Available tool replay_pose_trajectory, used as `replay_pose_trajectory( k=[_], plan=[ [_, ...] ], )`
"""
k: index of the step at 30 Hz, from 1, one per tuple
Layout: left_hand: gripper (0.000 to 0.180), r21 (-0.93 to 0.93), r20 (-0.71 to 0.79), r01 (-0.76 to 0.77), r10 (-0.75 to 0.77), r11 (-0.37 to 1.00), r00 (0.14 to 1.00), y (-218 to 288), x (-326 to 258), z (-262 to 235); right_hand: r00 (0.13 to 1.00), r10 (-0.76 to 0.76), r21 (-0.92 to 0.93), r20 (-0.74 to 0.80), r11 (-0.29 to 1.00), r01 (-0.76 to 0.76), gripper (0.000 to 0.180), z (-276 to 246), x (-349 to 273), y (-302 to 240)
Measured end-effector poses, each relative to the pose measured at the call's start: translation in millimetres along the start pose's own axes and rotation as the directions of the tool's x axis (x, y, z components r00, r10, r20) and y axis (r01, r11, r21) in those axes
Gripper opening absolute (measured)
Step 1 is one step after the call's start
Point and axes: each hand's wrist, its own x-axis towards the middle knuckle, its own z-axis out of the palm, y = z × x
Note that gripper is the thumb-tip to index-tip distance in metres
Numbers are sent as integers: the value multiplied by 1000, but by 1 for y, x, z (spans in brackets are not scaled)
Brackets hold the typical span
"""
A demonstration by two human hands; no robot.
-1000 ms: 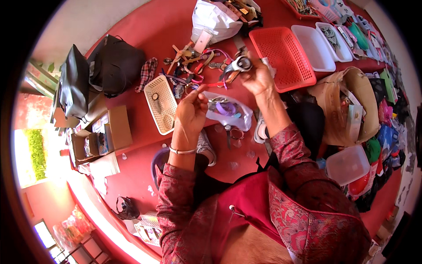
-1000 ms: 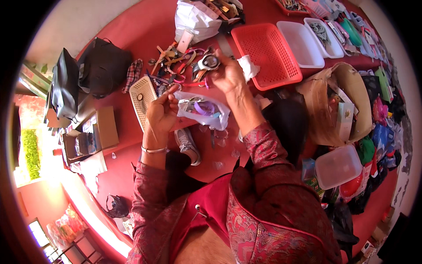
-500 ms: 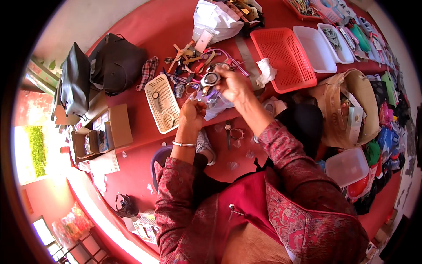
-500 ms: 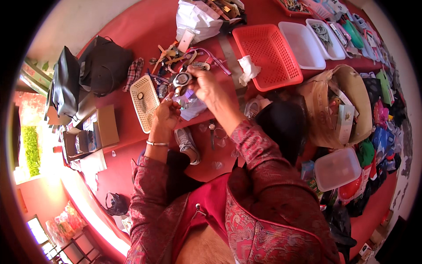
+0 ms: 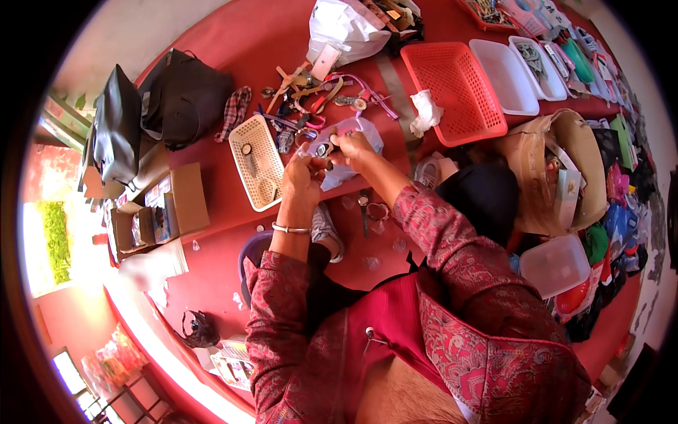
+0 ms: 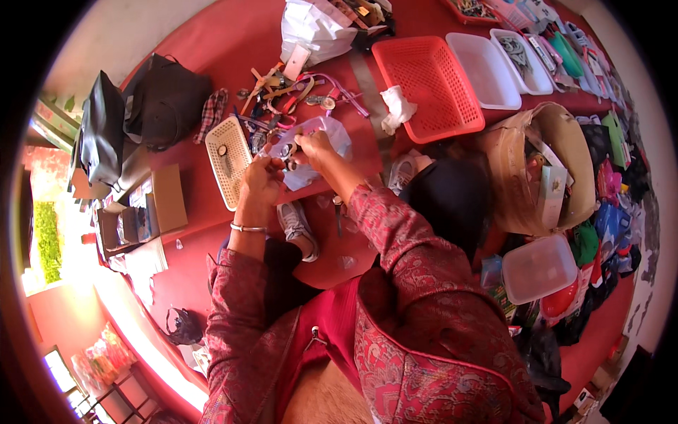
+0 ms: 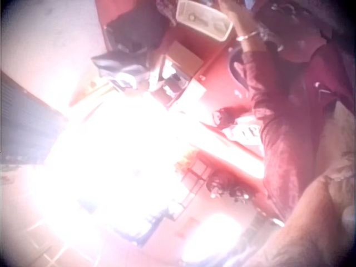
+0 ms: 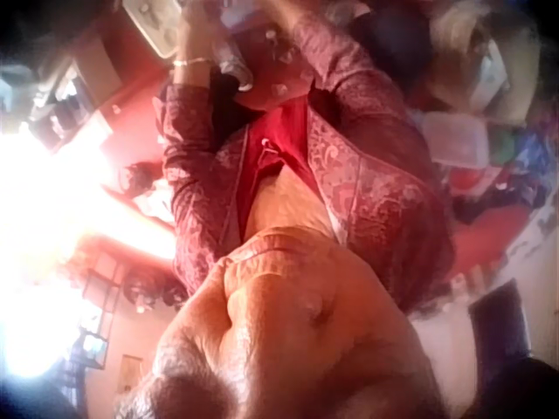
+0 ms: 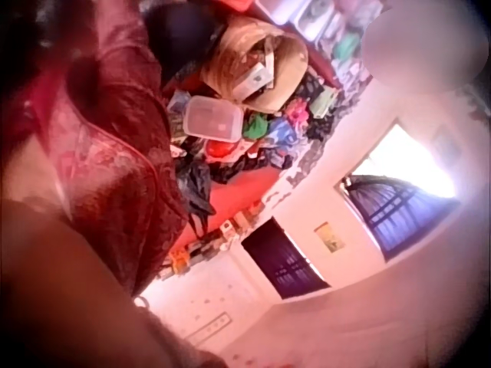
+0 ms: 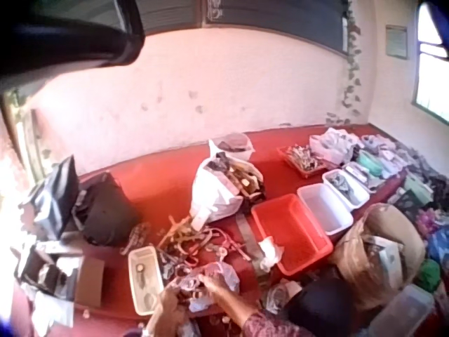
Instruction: The person sits on the floor and sorts small accessories, such as hair clips and keychains, from a red basket into a clear plastic bag. They handle the items one by one, placing them into the bag and occasionally adjusting the bag's opening.
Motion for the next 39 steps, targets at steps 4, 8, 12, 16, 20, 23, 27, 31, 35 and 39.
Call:
replay_pose_trajectory(
  k=[4, 8, 12, 16, 20, 23, 27, 31, 35, 39],
  plan=[
    [35, -20, -16, 9, -10, 1000, 1000, 6, 6, -4, 984, -177, -719, -9, 685, 117, 43, -37, 0, -9],
    [34, 29, 5, 20, -20, 999, 1000, 4, 1, 3, 900, -386, -955, 203, 126, 270, 51, -58, -9, -18],
    [33, 30, -69, 0, 2, 1000, 998, 4, 4, -4, 909, -164, -920, 382, -158, 358, 56, -62, -41, -57],
    [32, -43, -100, 1, -5, 999, 995, 8, 2, -3, 775, -151, -700, 614, -559, 445, 24, -80, -41, -61],
    [24, -170, -104, 17, -35, 985, 994, 25, -4, -11, 535, -262, -544, 803, -687, 481, 10, -65, -55, -77],
    [15, -202, -117, -202, 181, 958, 977, 44, -19, -13, 317, -424, -528, 848, -716, 457, 13, -63, -48, -91],
    [14, -264, -19, -53, 49, 963, 999, 44, -17, -14, 406, -406, -566, 819, -687, 455, 13, -64, -38, -98],
    [12, -297, -77, -56, 34, 953, 996, 39, -2, -24, 390, -402, -548, 828, -730, 409, 16, -43, -41, -91],
    [8, -154, -92, -119, 105, 981, 990, 36, -3, -14, 441, -352, -533, 825, -745, 401, 18, -47, -38, -94],
    [8, -206, -59, -39, 27, 978, 998, 3, 30, -17, 629, -203, -572, 750, -677, 464, 15, -36, -29, -97]
  ],
)
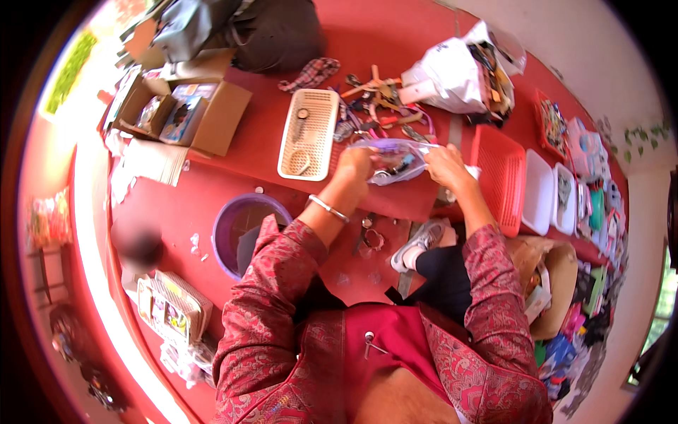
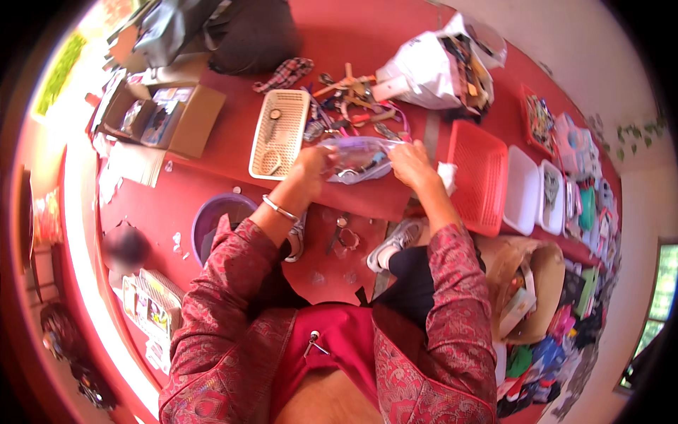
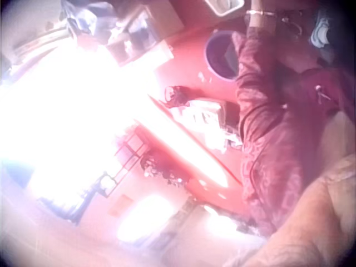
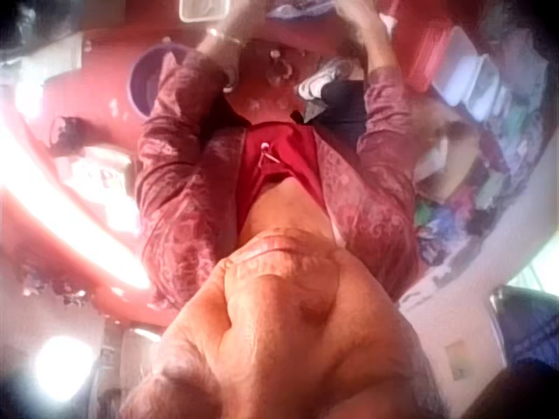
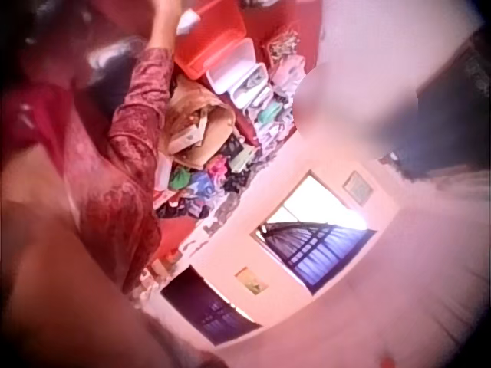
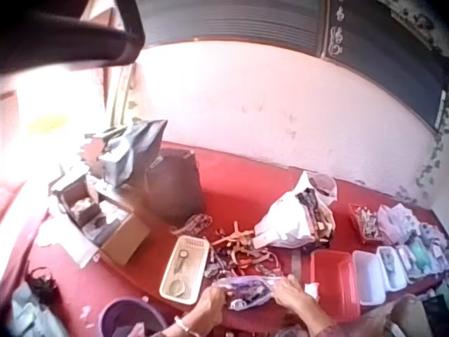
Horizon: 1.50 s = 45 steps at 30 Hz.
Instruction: The person sits on the floor and sorts small accessories, such as hair clips and keychains, from a red basket into a clear plastic bag. They handle the items one by one, placing them into the bag and occasionally adjusting the bag's opening.
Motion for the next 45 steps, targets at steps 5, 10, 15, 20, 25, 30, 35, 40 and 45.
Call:
replay_pose_trajectory(
  k=[5, 10, 15, 20, 25, 30, 35, 40, 45],
  plan=[
    [21, 382, 32, -31, 20, 924, 999, -5, -47, 30, 987, 71, 512, -142, 859, 12, 22, -42, 52, -1],
    [25, 438, 80, -3, -35, 899, 996, -21, -52, 30, 941, -319, 560, -113, 762, 326, 21, -53, 136, -83],
    [31, 873, 487, -488, -42, -7, 872, -61, -34, 17, 719, -694, 91, -15, 716, 692, 9, 64, 213, -163],
    [45, 586, 753, -637, 46, -501, 656, -78, -28, -2, 615, -713, -60, -337, 668, 741, 11, 131, 211, -175],
    [38, 506, 333, -223, 50, 833, 942, -104, -13, -6, 689, -719, -88, -86, 695, 714, 8, 103, 228, -170],
    [38, 520, 256, -211, 85, 828, 963, -73, -36, -8, 919, -360, 160, -163, 909, 385, 16, 57, 235, -152],
    [32, 805, 586, -593, 163, -7, 794, -96, -23, -15, 894, -83, 79, -441, 988, 131, 15, 72, 263, -169],
    [36, 722, 473, -304, -122, 622, 873, -45, -54, -14, 923, -72, 64, -378, 993, 104, 19, 113, 269, -176],
    [37, 326, 265, 189, -281, 926, 922, -53, -57, -17, 932, 290, 617, -216, 781, -100, 24, 115, 264, -178]
  ],
)
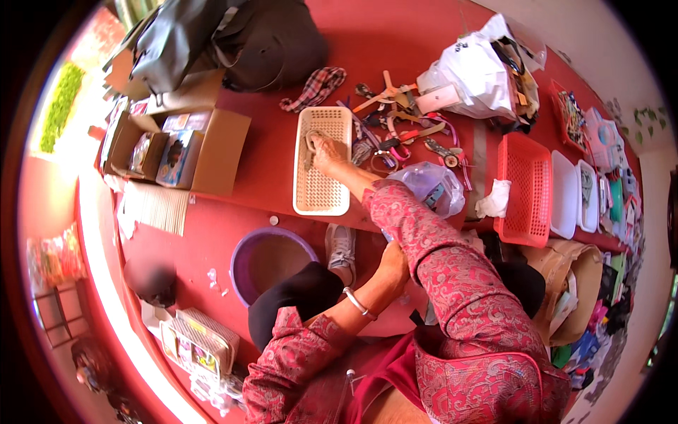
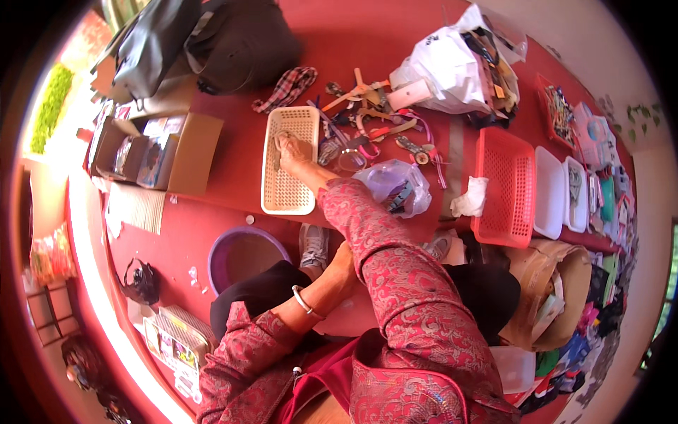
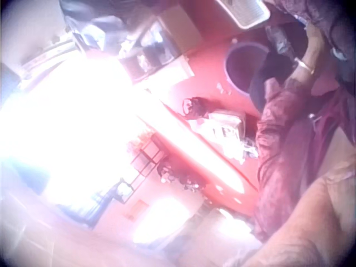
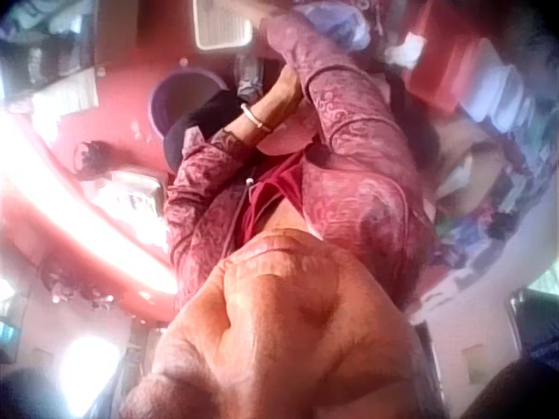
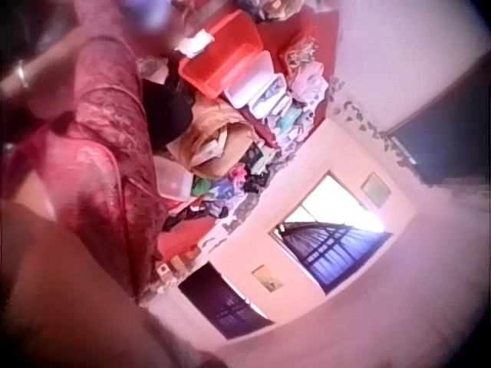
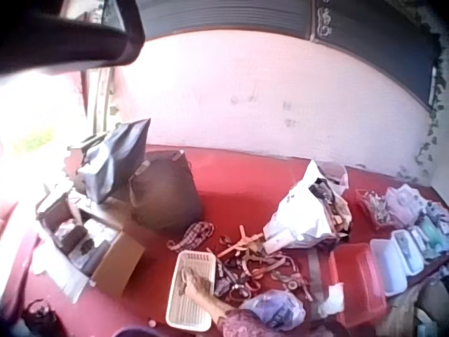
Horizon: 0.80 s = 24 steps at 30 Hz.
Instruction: The person sits on the floor and sorts small accessories, such as hair clips and keychains, from a red basket into a clear plastic bag. They handle the items one by one, placing them into the bag and occasionally adjusting the bag's opening.
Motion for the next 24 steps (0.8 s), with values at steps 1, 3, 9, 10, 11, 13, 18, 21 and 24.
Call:
replay_pose_trajectory(
  k=[1, 3, 9, 10, 11, 13, 18, 21, 24],
  plan=[
    [38, -229, 4, 73, -74, 971, 997, 16, -12, 7, 992, 118, 62, 51, 991, -122, 25, 1, 0, 0],
    [40, -406, 26, 170, -174, 898, 984, 27, -18, 10, 986, 144, 109, 85, 982, -152, 27, -3, 2, 0],
    [42, -15, 35, 100, -99, 995, 994, 27, -19, 7, 972, -199, -39, 125, 978, 205, 22, -11, 3, 1],
    [42, -140, -14, 152, -156, 978, 988, 28, -18, 9, 932, -338, -101, -134, 940, 327, 21, -6, -3, 3],
    [42, -266, -57, 194, -216, 944, 975, 30, -18, 11, 968, -248, -124, 28, 960, 250, 21, -3, 0, 4],
    [41, -241, -24, 133, -143, 961, 989, 31, -20, 12, 937, -44, -199, 347, 973, 120, 21, -3, 7, -2],
    [37, -306, -48, 127, -149, 943, 988, 38, -30, 19, 858, 426, 124, 288, 872, -474, 30, -16, 10, -11],
    [35, -355, -90, 103, -143, 929, 986, 43, -36, 18, 849, 393, 169, 354, 865, -472, 32, -15, 6, -25],
    [34, -315, -81, 130, -163, 940, 983, 50, -39, 19, 829, 454, 190, 327, 828, -528, 37, -4, 10, -21]
  ],
)
